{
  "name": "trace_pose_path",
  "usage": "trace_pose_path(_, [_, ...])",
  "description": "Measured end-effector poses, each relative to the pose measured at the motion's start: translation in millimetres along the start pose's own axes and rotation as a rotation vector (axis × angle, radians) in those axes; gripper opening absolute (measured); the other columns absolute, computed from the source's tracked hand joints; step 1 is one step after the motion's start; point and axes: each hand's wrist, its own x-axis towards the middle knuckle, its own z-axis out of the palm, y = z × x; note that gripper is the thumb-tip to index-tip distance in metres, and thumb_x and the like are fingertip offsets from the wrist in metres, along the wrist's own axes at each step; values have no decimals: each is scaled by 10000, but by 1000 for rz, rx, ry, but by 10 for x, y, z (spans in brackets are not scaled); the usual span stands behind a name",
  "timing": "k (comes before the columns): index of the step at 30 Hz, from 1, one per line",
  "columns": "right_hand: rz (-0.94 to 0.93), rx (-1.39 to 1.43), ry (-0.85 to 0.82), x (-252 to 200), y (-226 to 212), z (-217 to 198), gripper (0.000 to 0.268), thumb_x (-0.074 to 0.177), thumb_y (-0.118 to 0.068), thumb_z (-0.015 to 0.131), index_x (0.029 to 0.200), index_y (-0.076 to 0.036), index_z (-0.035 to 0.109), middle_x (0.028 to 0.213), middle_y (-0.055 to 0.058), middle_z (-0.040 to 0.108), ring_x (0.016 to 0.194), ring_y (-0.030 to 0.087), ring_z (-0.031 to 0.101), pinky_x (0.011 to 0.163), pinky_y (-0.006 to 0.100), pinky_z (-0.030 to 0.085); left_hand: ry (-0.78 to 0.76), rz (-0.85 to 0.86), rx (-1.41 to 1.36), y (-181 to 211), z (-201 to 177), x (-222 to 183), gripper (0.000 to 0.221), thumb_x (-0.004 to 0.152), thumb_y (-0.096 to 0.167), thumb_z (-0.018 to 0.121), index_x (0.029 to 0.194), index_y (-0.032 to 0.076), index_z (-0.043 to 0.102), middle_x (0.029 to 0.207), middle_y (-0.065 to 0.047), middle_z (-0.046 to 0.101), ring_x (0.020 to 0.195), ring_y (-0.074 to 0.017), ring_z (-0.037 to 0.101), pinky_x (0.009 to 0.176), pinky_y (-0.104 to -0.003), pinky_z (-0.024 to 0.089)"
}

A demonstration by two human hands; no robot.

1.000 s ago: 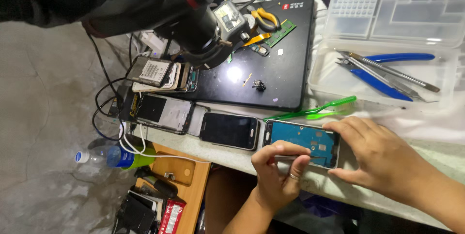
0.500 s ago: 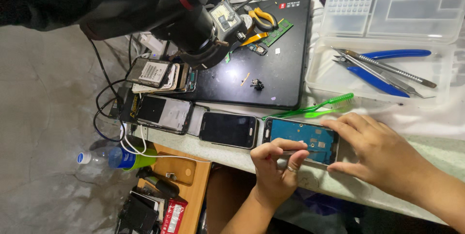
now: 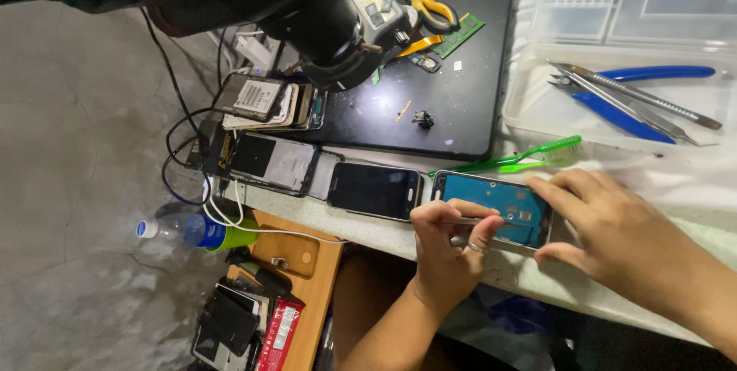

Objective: The person cleans the back of a smartphone with a green brush, then uses a screwdriver and tweezers to remove screws and small components from the phone's back cover. The person continues to pry and remove parts from the device.

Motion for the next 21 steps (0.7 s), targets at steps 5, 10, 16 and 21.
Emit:
trace_pose_path(5, [121, 46, 242, -269, -165, -277, 726, 751, -322, 738, 1431, -130, 569, 1151, 131, 652, 1058, 319, 642, 873, 420, 528, 183, -10, -158, 1, -74, -79, 461, 1037, -17, 673, 1216, 100, 265, 1067, -205, 697, 974, -231, 718, 906, -330, 594])
trace_pose_path(10, [30, -79, 26, -513, -436, -185, 610, 775, -349, 716, 1332, -140, 581, 1107, 113, 644, 1021, 307, 646, 837, 424, 532, 177, 42, -165, -83, -81, -62, 474, 1050, -5, 678, 1237, 119, 260, 1068, -213, 701, 966, -233, 723, 894, -313, 580])
trace_pose_path(16, [-92, -216, -214, -631, -440, 104, 480, 803, -380, 689, 1214, -152, 595, 1054, 92, 635, 978, 293, 651, 793, 428, 536, 136, 11, -162, -145, -67, -74, 471, 1052, -3, 662, 1276, 119, 266, 1062, -221, 708, 962, -234, 733, 901, -328, 597])
trace_pose_path(21, [-249, -304, -295, -547, -503, 117, 384, 826, -407, 667, 1116, -161, 607, 1011, 74, 628, 942, 282, 654, 757, 432, 540, 146, 12, -216, -85, -73, -47, 486, 1053, -33, 673, 1280, 124, 273, 1075, -240, 703, 976, -256, 716, 922, -341, 572])
